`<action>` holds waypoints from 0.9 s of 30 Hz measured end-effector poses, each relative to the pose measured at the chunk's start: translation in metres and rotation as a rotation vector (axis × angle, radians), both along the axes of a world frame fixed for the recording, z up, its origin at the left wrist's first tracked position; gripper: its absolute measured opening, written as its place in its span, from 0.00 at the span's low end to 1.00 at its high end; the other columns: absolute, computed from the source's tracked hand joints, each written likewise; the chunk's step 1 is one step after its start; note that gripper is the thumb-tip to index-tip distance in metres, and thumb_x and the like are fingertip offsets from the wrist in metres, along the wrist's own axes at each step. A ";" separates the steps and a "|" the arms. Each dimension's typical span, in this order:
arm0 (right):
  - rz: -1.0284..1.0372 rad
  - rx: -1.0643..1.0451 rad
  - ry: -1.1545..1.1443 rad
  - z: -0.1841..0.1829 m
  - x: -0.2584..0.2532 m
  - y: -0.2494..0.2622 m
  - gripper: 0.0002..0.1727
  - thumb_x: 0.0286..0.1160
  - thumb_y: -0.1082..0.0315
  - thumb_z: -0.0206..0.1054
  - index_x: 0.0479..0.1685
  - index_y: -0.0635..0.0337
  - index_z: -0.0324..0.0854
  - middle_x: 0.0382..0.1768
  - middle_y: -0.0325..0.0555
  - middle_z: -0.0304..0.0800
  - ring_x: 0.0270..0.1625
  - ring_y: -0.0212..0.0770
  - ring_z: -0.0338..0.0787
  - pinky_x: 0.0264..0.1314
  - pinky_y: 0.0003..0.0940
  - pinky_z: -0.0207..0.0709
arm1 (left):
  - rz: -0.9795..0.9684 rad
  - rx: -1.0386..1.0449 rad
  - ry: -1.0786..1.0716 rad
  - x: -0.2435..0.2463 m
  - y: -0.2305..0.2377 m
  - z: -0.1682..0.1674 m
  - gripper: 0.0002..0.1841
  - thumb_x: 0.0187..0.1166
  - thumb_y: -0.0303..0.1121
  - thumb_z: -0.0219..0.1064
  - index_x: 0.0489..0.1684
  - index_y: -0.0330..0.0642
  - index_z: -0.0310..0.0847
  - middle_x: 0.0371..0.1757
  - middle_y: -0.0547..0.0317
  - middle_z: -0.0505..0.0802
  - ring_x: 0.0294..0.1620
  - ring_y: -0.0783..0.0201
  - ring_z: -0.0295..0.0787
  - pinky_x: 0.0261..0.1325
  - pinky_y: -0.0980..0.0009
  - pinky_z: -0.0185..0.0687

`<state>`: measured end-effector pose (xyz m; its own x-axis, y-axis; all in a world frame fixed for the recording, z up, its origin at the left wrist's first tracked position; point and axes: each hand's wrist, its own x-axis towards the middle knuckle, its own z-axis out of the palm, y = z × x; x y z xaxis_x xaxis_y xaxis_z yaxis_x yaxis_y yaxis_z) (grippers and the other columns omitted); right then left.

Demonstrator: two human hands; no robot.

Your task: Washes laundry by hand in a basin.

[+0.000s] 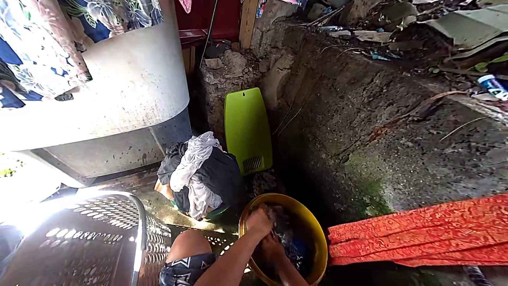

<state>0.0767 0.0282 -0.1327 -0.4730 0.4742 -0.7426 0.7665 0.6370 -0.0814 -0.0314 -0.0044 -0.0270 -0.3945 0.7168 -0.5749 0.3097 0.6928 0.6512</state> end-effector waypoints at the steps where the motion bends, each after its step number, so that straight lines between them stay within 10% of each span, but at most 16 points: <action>1: 0.010 -0.021 -0.061 -0.006 0.004 -0.004 0.27 0.87 0.64 0.58 0.84 0.64 0.69 0.89 0.66 0.59 0.90 0.69 0.58 0.84 0.68 0.61 | -0.004 0.027 -0.031 -0.001 0.000 -0.003 0.23 0.89 0.37 0.57 0.83 0.50 0.70 0.75 0.42 0.85 0.74 0.42 0.84 0.71 0.38 0.79; 5: -0.046 -0.050 0.070 0.007 0.006 0.010 0.28 0.84 0.61 0.63 0.80 0.65 0.74 0.78 0.67 0.77 0.82 0.67 0.74 0.81 0.69 0.65 | 0.035 0.199 -0.207 -0.002 0.003 -0.025 0.22 0.93 0.38 0.53 0.81 0.39 0.72 0.74 0.38 0.85 0.76 0.44 0.82 0.79 0.45 0.73; 8: -0.162 -0.055 0.536 0.102 -0.008 0.025 0.19 0.70 0.69 0.74 0.56 0.74 0.85 0.57 0.69 0.89 0.66 0.62 0.87 0.73 0.61 0.74 | 0.249 0.268 -0.367 0.004 0.001 -0.039 0.27 0.96 0.47 0.45 0.76 0.35 0.77 0.76 0.35 0.83 0.81 0.43 0.76 0.84 0.42 0.65; 11: -0.129 -0.006 1.256 0.191 0.007 0.027 0.07 0.59 0.75 0.68 0.29 0.63 0.92 0.35 0.44 0.93 0.43 0.34 0.89 0.51 0.34 0.82 | 0.492 0.311 -0.507 0.004 -0.002 -0.042 0.32 0.96 0.52 0.44 0.77 0.32 0.76 0.77 0.35 0.82 0.81 0.44 0.75 0.84 0.44 0.65; 14: -0.490 -0.278 1.860 0.196 0.021 0.037 0.17 0.65 0.75 0.58 0.22 0.43 0.89 0.29 0.21 0.91 0.38 0.19 0.87 0.43 0.18 0.82 | 0.685 0.322 -0.684 0.009 0.000 -0.051 0.31 0.93 0.54 0.51 0.75 0.34 0.77 0.73 0.37 0.85 0.75 0.46 0.81 0.78 0.46 0.73; 18: -1.431 -0.429 1.595 0.128 0.012 0.038 0.20 0.91 0.56 0.42 0.52 0.55 0.78 0.39 0.38 0.86 0.43 0.33 0.88 0.47 0.37 0.83 | 0.741 0.525 -0.819 0.032 0.008 -0.019 0.18 0.93 0.39 0.54 0.68 0.35 0.78 0.58 0.43 0.89 0.57 0.54 0.86 0.61 0.54 0.82; 21: -1.393 -0.691 1.538 0.083 0.016 0.043 0.30 0.94 0.48 0.33 0.52 0.58 0.78 0.36 0.38 0.91 0.39 0.30 0.91 0.45 0.33 0.87 | 0.354 0.626 -0.220 0.062 -0.001 0.011 0.17 0.83 0.34 0.67 0.61 0.30 0.86 0.62 0.38 0.91 0.66 0.46 0.88 0.73 0.46 0.79; 24: -1.169 -0.505 1.431 0.089 0.018 0.031 0.19 0.97 0.62 0.38 0.63 0.62 0.73 0.44 0.38 0.85 0.45 0.20 0.84 0.50 0.17 0.80 | 0.115 0.507 0.147 0.083 -0.015 0.023 0.18 0.84 0.45 0.64 0.61 0.44 0.89 0.64 0.46 0.91 0.62 0.46 0.91 0.60 0.42 0.85; 27: -1.047 -0.185 1.265 0.100 -0.001 0.013 0.20 0.91 0.68 0.52 0.72 0.73 0.75 0.62 0.60 0.86 0.63 0.43 0.86 0.70 0.39 0.79 | 0.298 0.166 0.045 0.042 0.000 0.016 0.24 0.90 0.48 0.56 0.72 0.41 0.82 0.66 0.37 0.90 0.67 0.39 0.88 0.67 0.39 0.81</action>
